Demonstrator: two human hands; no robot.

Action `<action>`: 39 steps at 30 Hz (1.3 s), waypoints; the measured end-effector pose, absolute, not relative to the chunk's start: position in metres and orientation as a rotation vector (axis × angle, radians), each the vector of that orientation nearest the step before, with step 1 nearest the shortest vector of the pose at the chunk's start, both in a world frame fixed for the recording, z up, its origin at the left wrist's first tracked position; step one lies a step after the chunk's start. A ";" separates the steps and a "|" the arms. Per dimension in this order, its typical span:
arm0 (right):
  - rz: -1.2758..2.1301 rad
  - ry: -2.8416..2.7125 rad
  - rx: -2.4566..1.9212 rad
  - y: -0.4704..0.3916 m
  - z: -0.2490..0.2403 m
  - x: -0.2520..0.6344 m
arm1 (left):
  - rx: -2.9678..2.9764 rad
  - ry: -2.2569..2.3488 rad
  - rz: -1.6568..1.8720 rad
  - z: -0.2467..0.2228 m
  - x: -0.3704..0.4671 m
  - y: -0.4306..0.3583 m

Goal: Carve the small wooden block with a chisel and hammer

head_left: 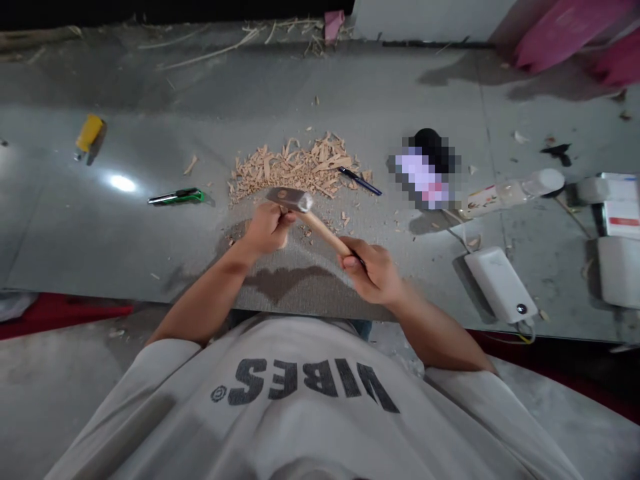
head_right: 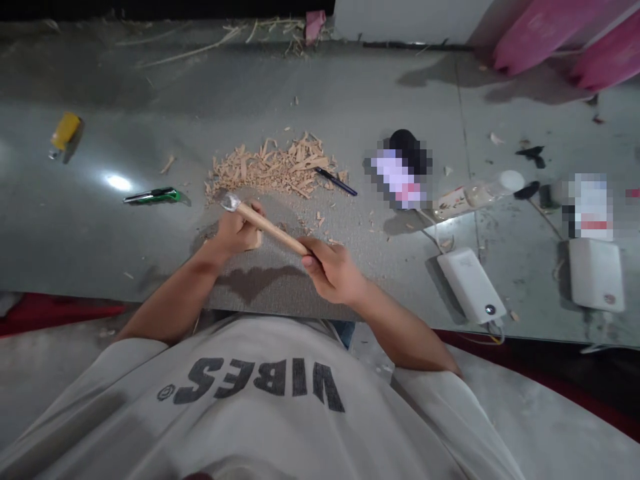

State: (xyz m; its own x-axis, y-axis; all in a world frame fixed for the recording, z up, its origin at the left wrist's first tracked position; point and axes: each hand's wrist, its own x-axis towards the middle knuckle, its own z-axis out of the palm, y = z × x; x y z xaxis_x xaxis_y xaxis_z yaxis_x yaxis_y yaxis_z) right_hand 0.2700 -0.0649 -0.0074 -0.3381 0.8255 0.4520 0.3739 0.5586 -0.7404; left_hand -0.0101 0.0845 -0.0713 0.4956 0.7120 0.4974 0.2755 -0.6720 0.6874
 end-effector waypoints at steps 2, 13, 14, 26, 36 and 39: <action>0.633 -1.917 -0.952 -0.067 -0.006 0.274 | 2.153 0.728 1.171 -0.070 -0.008 0.084; 0.736 -1.898 -1.048 -0.064 0.003 0.286 | 1.988 0.600 1.233 -0.072 -0.002 0.086; 0.747 -1.897 -1.068 -0.065 0.004 0.287 | 1.977 0.606 1.230 -0.071 -0.002 0.086; 0.796 -2.013 -1.201 -0.059 0.006 0.281 | 2.052 0.674 1.153 -0.070 -0.007 0.085; 0.831 -1.955 -1.189 -0.062 0.009 0.281 | 2.032 0.648 1.176 -0.062 -0.004 0.084; 0.871 -1.967 -1.252 -0.060 0.009 0.281 | 2.090 0.635 1.140 -0.062 -0.005 0.084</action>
State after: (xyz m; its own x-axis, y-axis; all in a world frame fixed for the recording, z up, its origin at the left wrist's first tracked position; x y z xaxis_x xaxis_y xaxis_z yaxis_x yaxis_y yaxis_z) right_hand 0.2811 -0.0600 0.0087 -0.3406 0.9258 0.1638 0.5013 0.3262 -0.8014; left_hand -0.0048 0.0844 -0.0618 0.5009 0.6790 0.5368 0.0988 -0.6610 0.7439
